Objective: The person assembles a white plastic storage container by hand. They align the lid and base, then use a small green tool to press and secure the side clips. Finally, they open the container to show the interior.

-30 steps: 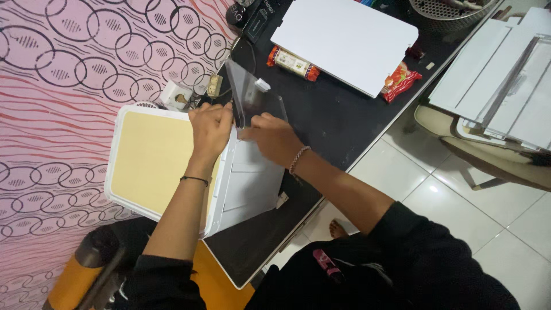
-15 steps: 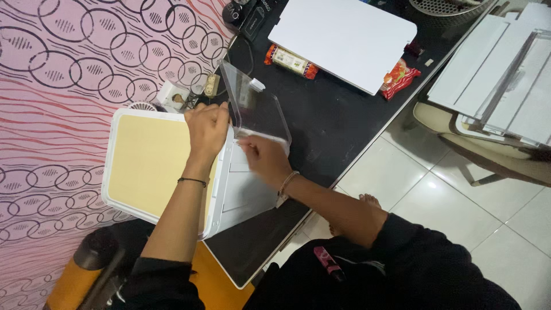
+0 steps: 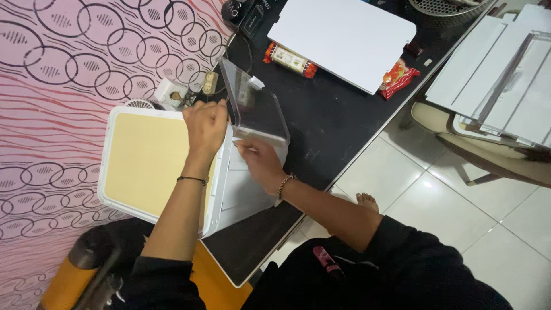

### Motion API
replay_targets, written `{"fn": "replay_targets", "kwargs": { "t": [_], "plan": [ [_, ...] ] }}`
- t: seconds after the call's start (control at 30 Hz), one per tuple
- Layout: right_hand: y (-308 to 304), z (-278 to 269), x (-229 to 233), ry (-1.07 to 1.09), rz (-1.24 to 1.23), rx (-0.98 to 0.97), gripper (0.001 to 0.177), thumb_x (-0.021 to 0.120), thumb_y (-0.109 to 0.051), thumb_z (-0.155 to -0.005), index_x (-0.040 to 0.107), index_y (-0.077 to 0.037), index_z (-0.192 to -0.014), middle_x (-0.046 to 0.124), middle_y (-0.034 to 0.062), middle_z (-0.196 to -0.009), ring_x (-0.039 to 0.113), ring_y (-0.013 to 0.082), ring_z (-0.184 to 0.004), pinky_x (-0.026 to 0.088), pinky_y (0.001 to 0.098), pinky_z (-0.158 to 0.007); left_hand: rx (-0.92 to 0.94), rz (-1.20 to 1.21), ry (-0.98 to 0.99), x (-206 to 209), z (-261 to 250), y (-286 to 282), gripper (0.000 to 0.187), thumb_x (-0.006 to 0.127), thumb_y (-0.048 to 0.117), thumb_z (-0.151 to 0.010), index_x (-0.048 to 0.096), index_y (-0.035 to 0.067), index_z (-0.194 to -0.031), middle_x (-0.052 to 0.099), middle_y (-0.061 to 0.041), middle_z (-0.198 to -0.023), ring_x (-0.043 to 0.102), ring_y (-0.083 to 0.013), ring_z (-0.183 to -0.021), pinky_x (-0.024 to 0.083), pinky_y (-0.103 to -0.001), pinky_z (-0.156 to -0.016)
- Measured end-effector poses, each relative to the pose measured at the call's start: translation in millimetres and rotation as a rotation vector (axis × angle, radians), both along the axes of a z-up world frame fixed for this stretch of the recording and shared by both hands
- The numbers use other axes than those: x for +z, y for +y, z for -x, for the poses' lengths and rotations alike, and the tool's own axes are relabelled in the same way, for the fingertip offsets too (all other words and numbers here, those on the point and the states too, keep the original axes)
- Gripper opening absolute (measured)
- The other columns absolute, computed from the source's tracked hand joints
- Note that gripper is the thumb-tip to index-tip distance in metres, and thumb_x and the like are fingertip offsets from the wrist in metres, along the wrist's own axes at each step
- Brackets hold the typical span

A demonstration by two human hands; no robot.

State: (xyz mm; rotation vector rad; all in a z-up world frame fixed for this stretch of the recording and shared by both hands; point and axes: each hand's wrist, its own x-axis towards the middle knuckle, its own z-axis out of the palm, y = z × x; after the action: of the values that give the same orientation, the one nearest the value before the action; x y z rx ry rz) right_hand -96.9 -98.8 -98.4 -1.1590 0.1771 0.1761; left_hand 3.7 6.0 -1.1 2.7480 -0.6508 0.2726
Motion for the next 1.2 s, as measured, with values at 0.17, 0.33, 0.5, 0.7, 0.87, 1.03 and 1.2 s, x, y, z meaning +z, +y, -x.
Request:
{"fn": "replay_targets", "kwargs": {
  "t": [0.17,0.33,0.5,0.7,0.87,1.03,1.2],
  "plan": [
    [-30.9,0.5,9.9,-0.775,0.671,-0.260,0.022,0.056,-0.014,-0.103,0.069,-0.009,-0.120,0.074,0.0111,-0.102,0.071,0.0246,-0.087,0.056,0.0342,-0.076,-0.025,0.011,-0.025,-3.1,0.2,4.3,0.044,0.057,0.025,-0.104,0.063,0.009,-0.064,0.065,-0.002,-0.072,0.055,-0.0263,-0.079,0.034,-0.043,-0.087],
    [-31.9,-4.0,16.0,-0.740,0.810,-0.161,0.023,0.058,-0.012,-0.099,0.072,-0.008,-0.116,0.073,0.0111,-0.095,0.070,0.0259,-0.080,0.056,0.0382,-0.069,0.015,-0.024,-0.001,-3.9,-1.6,5.0,0.045,0.057,0.026,-0.105,0.064,0.009,-0.063,0.064,-0.004,-0.070,0.056,-0.0260,-0.079,0.034,-0.042,-0.087],
    [-16.8,2.2,10.1,-0.228,0.323,-0.037,0.023,0.065,-0.016,-0.096,0.074,-0.006,-0.115,0.070,0.0133,-0.078,0.066,0.0234,-0.062,0.050,0.0353,-0.059,-0.005,0.021,0.014,1.4,0.8,1.9,0.046,0.054,0.025,-0.105,0.066,0.010,-0.063,0.066,-0.002,-0.071,0.055,-0.0256,-0.078,0.034,-0.042,-0.088],
    [-5.1,1.1,7.4,-0.294,0.206,-0.131,0.023,0.066,-0.018,-0.098,0.072,-0.002,-0.114,0.074,0.0114,-0.089,0.070,0.0214,-0.075,0.055,0.0338,-0.067,0.013,0.026,0.016,5.4,1.3,-2.6,0.047,0.054,0.027,-0.105,0.065,0.009,-0.063,0.066,-0.004,-0.071,0.056,-0.0260,-0.079,0.034,-0.042,-0.088],
    [-16.4,1.0,21.8,-0.466,0.741,-0.095,0.019,0.063,-0.018,-0.099,0.074,-0.008,-0.109,0.073,0.0123,-0.078,0.068,0.0261,-0.070,0.051,0.0382,-0.065,-0.008,-0.011,-0.025,-0.6,0.5,3.8,0.047,0.054,0.027,-0.105,0.064,0.009,-0.063,0.066,-0.004,-0.073,0.057,-0.0273,-0.080,0.036,-0.043,-0.086],
    [-20.4,-14.5,8.1,-0.432,0.477,-0.013,0.019,0.065,-0.022,-0.095,0.074,-0.008,-0.104,0.072,0.0103,-0.076,0.066,0.0203,-0.065,0.052,0.0359,-0.061,0.017,-0.019,-0.033,-5.4,-2.6,7.2,0.047,0.054,0.028,-0.105,0.065,0.009,-0.064,0.066,-0.005,-0.072,0.057,-0.0278,-0.081,0.036,-0.044,-0.087],
    [-40.6,-27.3,-2.7,-0.376,0.371,0.237,0.027,0.064,-0.025,-0.100,0.074,-0.013,-0.122,0.066,0.0032,-0.074,0.057,0.0095,-0.060,0.048,0.0296,-0.056,0.025,0.031,0.021,-3.8,-4.2,8.3,0.047,0.055,0.028,-0.104,0.065,0.009,-0.063,0.066,-0.003,-0.071,0.057,-0.0266,-0.079,0.036,-0.044,-0.085]
  ]
}}
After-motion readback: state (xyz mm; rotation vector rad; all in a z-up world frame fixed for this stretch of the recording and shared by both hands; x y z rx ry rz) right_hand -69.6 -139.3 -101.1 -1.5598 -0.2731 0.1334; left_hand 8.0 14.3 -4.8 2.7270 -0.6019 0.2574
